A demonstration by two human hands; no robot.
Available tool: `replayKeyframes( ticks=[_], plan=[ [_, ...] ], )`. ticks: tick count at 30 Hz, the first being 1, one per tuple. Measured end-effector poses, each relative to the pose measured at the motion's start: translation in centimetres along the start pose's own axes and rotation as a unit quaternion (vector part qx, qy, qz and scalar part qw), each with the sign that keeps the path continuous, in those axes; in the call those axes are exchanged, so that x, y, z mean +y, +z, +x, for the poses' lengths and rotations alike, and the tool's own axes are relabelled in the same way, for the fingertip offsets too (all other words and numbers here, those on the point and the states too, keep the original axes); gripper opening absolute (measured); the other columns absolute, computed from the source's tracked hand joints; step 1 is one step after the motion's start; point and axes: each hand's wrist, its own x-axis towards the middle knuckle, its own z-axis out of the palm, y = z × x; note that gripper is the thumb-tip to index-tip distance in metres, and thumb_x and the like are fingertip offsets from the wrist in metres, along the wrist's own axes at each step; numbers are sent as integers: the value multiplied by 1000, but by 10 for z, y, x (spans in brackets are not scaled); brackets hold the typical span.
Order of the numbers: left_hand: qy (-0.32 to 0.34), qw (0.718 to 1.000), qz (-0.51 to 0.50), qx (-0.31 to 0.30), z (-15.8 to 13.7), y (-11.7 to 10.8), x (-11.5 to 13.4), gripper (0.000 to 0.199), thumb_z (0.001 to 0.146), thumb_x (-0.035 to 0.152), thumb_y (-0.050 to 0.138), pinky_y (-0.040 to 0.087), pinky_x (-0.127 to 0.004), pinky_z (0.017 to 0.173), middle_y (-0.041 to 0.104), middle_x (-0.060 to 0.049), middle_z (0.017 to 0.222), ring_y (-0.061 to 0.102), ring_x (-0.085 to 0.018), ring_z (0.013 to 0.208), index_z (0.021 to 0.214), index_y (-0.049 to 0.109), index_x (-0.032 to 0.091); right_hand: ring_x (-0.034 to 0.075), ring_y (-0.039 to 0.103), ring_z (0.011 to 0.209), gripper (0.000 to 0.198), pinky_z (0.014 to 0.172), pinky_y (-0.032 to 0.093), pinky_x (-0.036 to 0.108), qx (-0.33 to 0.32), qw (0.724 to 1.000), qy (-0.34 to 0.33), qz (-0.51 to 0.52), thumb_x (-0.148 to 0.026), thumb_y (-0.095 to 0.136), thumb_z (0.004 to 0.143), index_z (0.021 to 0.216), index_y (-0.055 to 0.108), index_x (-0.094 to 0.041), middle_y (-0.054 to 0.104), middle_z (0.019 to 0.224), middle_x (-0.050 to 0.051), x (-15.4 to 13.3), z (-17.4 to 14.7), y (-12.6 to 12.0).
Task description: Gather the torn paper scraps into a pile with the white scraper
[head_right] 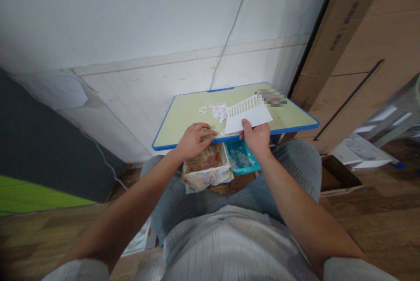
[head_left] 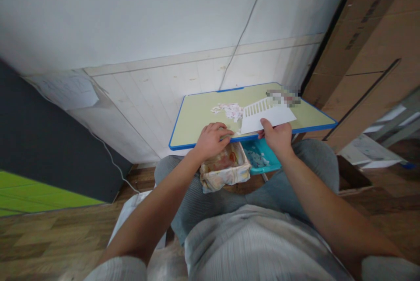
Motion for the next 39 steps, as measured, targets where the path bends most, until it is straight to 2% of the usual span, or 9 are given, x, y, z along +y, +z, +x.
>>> replayKeyframes(
  ticks=[3, 8, 13, 17, 21, 29, 33, 39],
  plan=[
    [-8, 1000, -4, 10, -7, -2, -3, 29, 109, 30, 69, 48, -50, 124, 74, -8, 141, 65, -30, 136, 132, 86, 30, 27, 68, 49, 30, 52, 62, 43, 0, 1000, -1, -13, -52, 72, 89, 73, 68, -26, 69, 57, 10, 1, 6, -6],
    [-12, 1000, -9, 21, -15, -5, -10, 27, 108, 30, 69, 49, -49, 123, 74, -8, 141, 65, -29, 137, 129, 86, 31, 28, 68, 48, 32, 50, 62, 43, 5, 1000, -2, -29, -54, 72, 89, 75, 70, -25, 71, 58, 11, 2, 12, -15],
    [-24, 999, -11, 29, -16, -12, -19, 30, 106, 28, 68, 49, -49, 125, 75, -8, 139, 65, -29, 135, 131, 85, 29, 26, 66, 46, 29, 50, 61, 41, -16, 999, -12, -32, -51, 70, 90, 75, 68, -26, 70, 57, 10, 4, 20, -9],
    [-63, 995, -24, 67, -10, -19, -36, 31, 104, 28, 68, 50, -48, 125, 76, -9, 136, 67, -30, 132, 129, 85, 26, 24, 64, 45, 27, 50, 59, 39, -36, 998, -18, -46, -48, 73, 87, 75, 68, -24, 68, 55, 7, 6, 38, -2],
    [-90, 993, -39, 70, -4, -19, -49, 29, 103, 29, 68, 51, -49, 123, 77, -10, 133, 69, -30, 129, 125, 86, 23, 23, 63, 44, 27, 49, 56, 37, -33, 997, -25, -59, -48, 71, 85, 78, 70, -22, 70, 57, 7, 9, 56, -2],
    [-35, 997, -52, 46, -6, -11, -32, 17, 100, 27, 70, 55, -47, 116, 80, -9, 121, 72, -29, 119, 105, 86, 24, 21, 61, 43, 25, 46, 52, 34, 8, 998, -30, -62, -46, 71, 83, 77, 70, -22, 67, 54, 6, 10, 68, -29],
    [-46, 997, -48, 34, -5, -11, -31, 18, 100, 27, 70, 55, -48, 116, 80, -8, 123, 72, -29, 120, 107, 87, 26, 21, 64, 47, 30, 45, 53, 33, 16, 999, -32, -37, -50, 69, 86, 81, 69, -21, 70, 59, 7, 8, 63, -35],
    [-45, 998, -38, 28, 1, -8, -24, 24, 101, 27, 70, 55, -49, 120, 78, -10, 130, 71, -31, 125, 118, 88, 25, 22, 61, 42, 32, 40, 50, 36, -9, 1000, -11, -24, -54, 76, 83, 76, 68, -24, 69, 56, 7, 14, 50, -37]
  ],
)
